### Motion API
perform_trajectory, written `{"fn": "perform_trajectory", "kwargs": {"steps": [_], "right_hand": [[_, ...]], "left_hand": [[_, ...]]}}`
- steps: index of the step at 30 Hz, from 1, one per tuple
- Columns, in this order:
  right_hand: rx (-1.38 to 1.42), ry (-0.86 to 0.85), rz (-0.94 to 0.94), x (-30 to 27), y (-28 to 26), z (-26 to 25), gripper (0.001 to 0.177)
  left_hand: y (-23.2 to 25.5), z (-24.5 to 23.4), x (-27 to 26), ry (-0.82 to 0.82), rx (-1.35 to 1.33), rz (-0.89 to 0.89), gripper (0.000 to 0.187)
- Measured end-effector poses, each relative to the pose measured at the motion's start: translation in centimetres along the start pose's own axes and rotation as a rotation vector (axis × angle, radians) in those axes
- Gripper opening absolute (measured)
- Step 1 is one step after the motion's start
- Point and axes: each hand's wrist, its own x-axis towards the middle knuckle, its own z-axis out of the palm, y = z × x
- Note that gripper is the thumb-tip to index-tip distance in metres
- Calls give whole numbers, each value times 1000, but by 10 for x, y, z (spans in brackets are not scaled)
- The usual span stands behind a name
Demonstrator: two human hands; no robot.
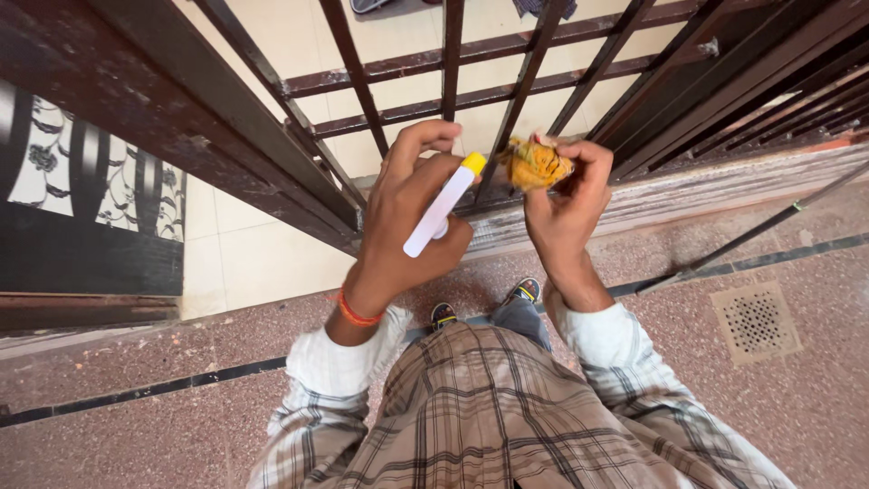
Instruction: The person sprays a liquid onto the bars of a metal gate and wipes them with a cloth.
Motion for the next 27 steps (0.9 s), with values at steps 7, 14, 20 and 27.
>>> {"fn": "perform_trajectory", "kwargs": {"steps": [7, 14, 20, 27], "right_hand": [[79, 65, -2, 19, -4, 31, 33], [160, -81, -85, 1, 7, 34, 43], [350, 29, -78, 15, 20, 56, 42], [140, 15, -105, 13, 47, 67, 32]], "left_hand": [[-28, 19, -14, 155, -22, 45, 43], [-56, 21, 0, 62, -210, -57, 38], [-68, 35, -4, 16, -249, -19, 38], [-88, 45, -10, 9, -248, -41, 40]]}}
